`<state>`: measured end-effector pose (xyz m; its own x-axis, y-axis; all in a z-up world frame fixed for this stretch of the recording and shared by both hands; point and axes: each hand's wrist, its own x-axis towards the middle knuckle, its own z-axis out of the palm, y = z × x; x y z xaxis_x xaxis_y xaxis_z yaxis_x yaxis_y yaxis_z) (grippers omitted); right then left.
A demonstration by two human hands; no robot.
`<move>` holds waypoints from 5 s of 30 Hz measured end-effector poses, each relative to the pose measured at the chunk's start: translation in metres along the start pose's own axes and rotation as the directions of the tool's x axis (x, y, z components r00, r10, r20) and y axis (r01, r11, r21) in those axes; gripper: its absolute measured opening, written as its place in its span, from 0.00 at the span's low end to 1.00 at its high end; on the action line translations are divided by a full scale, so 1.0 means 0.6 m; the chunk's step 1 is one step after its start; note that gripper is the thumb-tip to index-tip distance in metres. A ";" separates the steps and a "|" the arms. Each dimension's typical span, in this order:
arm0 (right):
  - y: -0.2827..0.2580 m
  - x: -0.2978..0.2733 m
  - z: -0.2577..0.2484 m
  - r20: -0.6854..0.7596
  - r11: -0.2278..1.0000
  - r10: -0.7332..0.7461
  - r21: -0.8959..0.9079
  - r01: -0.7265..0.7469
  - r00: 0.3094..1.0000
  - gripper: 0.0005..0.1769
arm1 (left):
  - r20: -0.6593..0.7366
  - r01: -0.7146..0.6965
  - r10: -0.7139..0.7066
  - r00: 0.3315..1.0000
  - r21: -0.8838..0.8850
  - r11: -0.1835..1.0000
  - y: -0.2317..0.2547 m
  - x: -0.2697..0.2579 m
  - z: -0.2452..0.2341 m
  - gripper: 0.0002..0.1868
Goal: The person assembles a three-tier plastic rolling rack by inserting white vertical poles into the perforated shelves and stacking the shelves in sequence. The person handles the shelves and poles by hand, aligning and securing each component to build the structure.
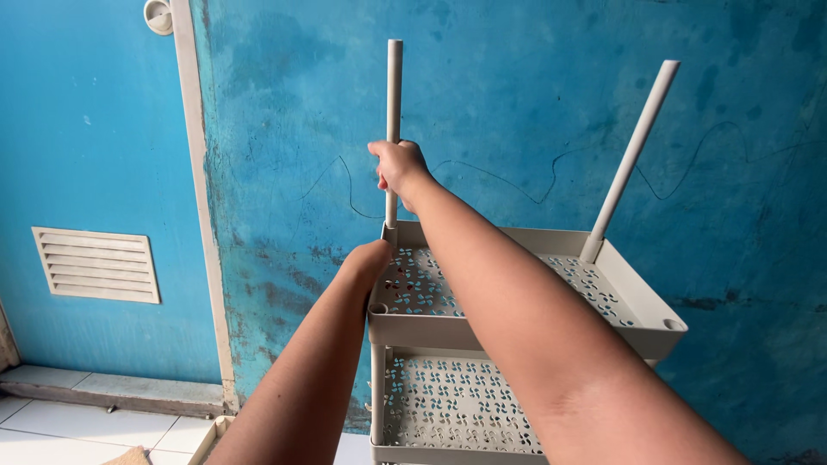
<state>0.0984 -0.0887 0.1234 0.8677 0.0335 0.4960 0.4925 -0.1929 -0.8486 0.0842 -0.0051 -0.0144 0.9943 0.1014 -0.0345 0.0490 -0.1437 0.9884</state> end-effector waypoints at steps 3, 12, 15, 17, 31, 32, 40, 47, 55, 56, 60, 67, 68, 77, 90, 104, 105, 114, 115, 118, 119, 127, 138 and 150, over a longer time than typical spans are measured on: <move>0.017 0.001 -0.014 0.051 0.949 0.092 -0.308 -0.072 0.994 0.20 | 0.012 -0.024 0.024 1.000 -0.026 0.999 -0.024 0.067 0.019 0.20; 0.054 -0.227 -0.150 0.326 0.710 -0.020 -0.661 0.243 0.945 0.29 | 0.143 -0.074 0.081 0.986 -0.054 0.996 -0.025 0.197 0.025 0.23; 0.036 -0.298 -0.220 0.330 0.640 -0.203 -0.668 0.380 0.922 0.27 | 0.094 0.008 0.010 0.996 -0.194 0.981 -0.011 0.128 0.019 0.26; 0.030 -0.320 -0.255 0.272 0.526 -0.310 -0.749 0.403 0.911 0.27 | 0.086 0.010 0.008 0.996 -0.203 0.979 0.006 0.065 0.011 0.27; 0.165 -0.325 -0.356 0.231 0.338 -0.634 -0.776 0.533 0.738 0.24 | -0.159 -0.052 0.243 0.957 0.730 0.682 0.077 -0.154 0.090 0.28; 0.165 -0.328 -0.367 0.261 0.321 -0.624 -0.774 0.545 0.737 0.26 | -0.171 -0.043 0.247 0.954 0.738 0.674 0.077 -0.159 0.095 0.27; 0.175 -0.363 -0.494 0.198 0.187 -0.455 -0.932 0.310 0.868 0.54 | 0.020 -0.293 0.678 0.735 0.910 0.292 0.042 -0.180 0.121 0.23; 0.253 -0.363 -0.555 0.095 0.335 -0.692 -0.836 0.435 0.715 0.57 | 0.099 -0.423 0.790 0.605 0.881 0.213 0.038 -0.195 0.116 0.29; 0.311 -0.303 -0.513 -0.059 0.378 -0.845 -0.769 0.516 0.531 0.40 | 0.074 -0.421 0.938 0.339 0.904 0.080 0.022 -0.191 0.114 0.25; 0.317 -0.301 -0.514 -0.070 0.377 -0.851 -0.771 0.514 0.520 0.39 | 0.075 -0.429 0.941 0.329 0.900 0.078 0.020 -0.189 0.116 0.25; 0.333 -0.284 -0.511 -0.156 0.405 -0.866 -0.776 0.484 0.475 0.35 | 0.051 -0.422 0.958 0.282 0.904 0.075 0.016 -0.175 0.127 0.24; 0.346 -0.270 -0.513 -0.207 0.433 -0.866 -0.766 0.474 0.456 0.28 | 0.042 -0.460 0.992 0.120 0.888 0.018 0.008 -0.146 0.133 0.21; 0.347 -0.269 -0.510 -0.218 0.437 -0.866 -0.767 0.470 0.449 0.28 | 0.040 -0.458 0.991 0.127 0.889 0.023 0.007 -0.142 0.134 0.21; 0.357 -0.266 -0.505 -0.213 0.417 -0.880 -0.773 0.477 0.424 0.27 | 0.032 -0.519 0.998 0.060 0.855 0.004 0.001 -0.132 0.132 0.19; 0.337 -0.389 -0.395 -0.185 0.415 -0.758 -0.877 0.244 0.625 0.54 | 0.057 -0.634 0.959 0.277 0.761 0.138 -0.080 -0.162 0.075 0.44; 0.337 -0.486 -0.013 0.201 0.404 -0.760 -0.600 0.691 0.619 0.37 | 0.023 -0.528 0.816 0.577 0.773 0.351 -0.277 -0.221 -0.177 0.43; 0.342 -0.495 0.012 0.220 0.424 -0.747 -0.570 0.704 0.628 0.37 | -0.002 -0.493 0.777 0.629 0.772 0.401 -0.300 -0.223 -0.200 0.43; 0.454 -0.576 0.230 0.462 0.563 -0.563 -0.392 0.727 0.685 0.32 | -0.179 -0.233 0.495 0.850 0.716 0.658 -0.560 -0.232 -0.371 0.36; 0.470 -0.578 0.256 0.484 0.589 -0.532 -0.378 0.714 0.695 0.31 | -0.192 -0.191 0.445 0.875 0.708 0.680 -0.587 -0.230 -0.380 0.35; 0.523 -0.595 0.317 0.547 0.649 -0.438 -0.356 0.672 0.713 0.29 | -0.208 -0.111 0.360 0.910 0.712 0.693 -0.670 -0.226 -0.402 0.32; 0.541 -0.598 0.336 0.566 0.658 -0.417 -0.352 0.666 0.711 0.28 | -0.211 -0.093 0.344 0.915 0.719 0.689 -0.696 -0.222 -0.408 0.31; 0.673 -0.635 0.452 0.673 0.765 0.007 -0.480 0.429 0.740 0.24 | -0.275 0.123 0.088 0.957 0.666 0.736 -0.897 -0.175 -0.416 0.22; 0.805 -0.686 0.508 0.685 0.837 0.384 -0.542 0.081 0.619 0.35 | -0.243 0.295 -0.172 0.955 0.695 0.655 -1.002 -0.146 -0.337 0.18; 0.844 -0.684 0.514 0.745 0.901 0.391 -0.431 -0.057 0.540 0.42 | -0.247 0.343 -0.249 0.937 0.791 0.507 -1.004 -0.129 -0.328 0.18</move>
<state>0.0123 0.1023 -0.5668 0.7115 0.6735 -0.2006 0.3652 -0.5983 -0.7132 -0.0412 0.2675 -0.5778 0.8956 0.3734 -0.2418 0.4410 -0.8167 0.3722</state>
